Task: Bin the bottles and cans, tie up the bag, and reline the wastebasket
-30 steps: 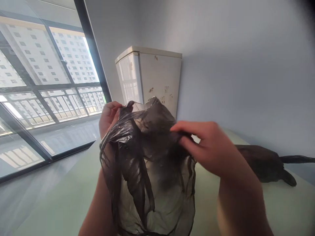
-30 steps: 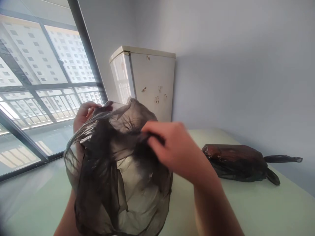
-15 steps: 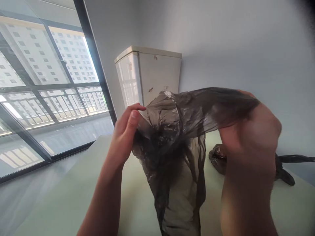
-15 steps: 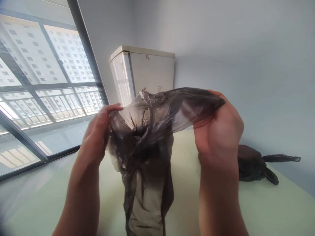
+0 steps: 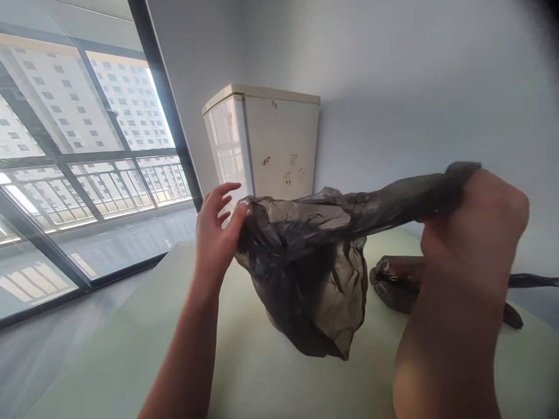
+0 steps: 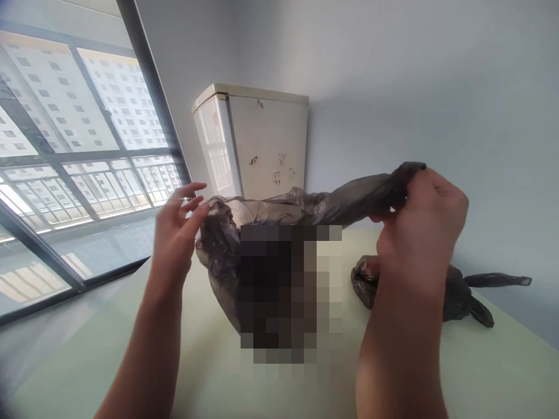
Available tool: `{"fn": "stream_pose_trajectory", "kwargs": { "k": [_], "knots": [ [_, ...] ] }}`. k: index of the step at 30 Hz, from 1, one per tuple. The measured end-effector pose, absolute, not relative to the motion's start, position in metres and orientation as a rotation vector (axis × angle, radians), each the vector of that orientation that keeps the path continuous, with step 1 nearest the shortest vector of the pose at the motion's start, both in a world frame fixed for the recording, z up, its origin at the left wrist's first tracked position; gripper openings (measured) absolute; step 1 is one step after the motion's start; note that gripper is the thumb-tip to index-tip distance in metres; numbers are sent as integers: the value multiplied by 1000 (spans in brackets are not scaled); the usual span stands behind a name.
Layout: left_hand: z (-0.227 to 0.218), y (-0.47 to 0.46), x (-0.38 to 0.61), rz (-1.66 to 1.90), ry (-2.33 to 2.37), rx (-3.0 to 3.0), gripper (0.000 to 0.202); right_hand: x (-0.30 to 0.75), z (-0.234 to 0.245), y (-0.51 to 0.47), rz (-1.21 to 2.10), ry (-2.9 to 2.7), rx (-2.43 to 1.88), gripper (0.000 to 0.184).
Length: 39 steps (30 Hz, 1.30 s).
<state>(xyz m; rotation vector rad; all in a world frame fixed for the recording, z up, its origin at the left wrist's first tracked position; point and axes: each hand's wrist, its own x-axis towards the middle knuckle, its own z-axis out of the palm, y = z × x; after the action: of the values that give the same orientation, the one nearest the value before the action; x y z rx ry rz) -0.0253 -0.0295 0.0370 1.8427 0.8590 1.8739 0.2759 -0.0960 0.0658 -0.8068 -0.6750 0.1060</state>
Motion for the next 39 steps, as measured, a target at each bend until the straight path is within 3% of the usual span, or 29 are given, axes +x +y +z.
{"fn": "stream_pose_trajectory", "kwargs": {
  "k": [3, 8, 9, 11, 12, 14, 18, 23, 28, 33, 35, 39],
  "knots": [
    [46, -58, -28, 1803, 889, 2028, 28, 271, 63, -93, 28, -752, -761, 37],
    [41, -86, -12, 1089, 866, 2565, 54, 261, 60, -91, 29, -844, -844, 29],
    [38, -85, -8, 1007, 862, 2614, 45, 260, 60, -91, 36, -841, -868, 25],
    [35, -78, -3, 925, 839, 2665, 7, 259, 59, -90, 47, -829, -875, 22],
    [34, -74, -3, 911, 823, 2667, 8, 259, 59, -89, 52, -830, -860, 21],
    [36, -67, -8, 952, 801, 2614, 19, 262, 59, -88, 53, -839, -818, 20],
    [44, -59, -23, 1398, 869, 2287, 13, 277, 61, -88, 115, -761, -897, 19],
    [46, -48, -31, 1906, 991, 2081, 10, 309, 56, -84, 322, -782, -826, 30],
    [46, -57, -27, 1737, 974, 2156, 27, 309, 55, -81, 295, -803, -761, 29],
    [42, -67, -19, 1193, 893, 2485, 16, 287, 61, -86, 169, -781, -763, 24],
    [41, -63, -20, 1250, 905, 2478, 10, 287, 59, -87, 85, -818, -740, 23],
    [44, -57, -25, 1528, 908, 2376, 20, 295, 57, -83, -44, -913, -715, 21]
  ]
}}
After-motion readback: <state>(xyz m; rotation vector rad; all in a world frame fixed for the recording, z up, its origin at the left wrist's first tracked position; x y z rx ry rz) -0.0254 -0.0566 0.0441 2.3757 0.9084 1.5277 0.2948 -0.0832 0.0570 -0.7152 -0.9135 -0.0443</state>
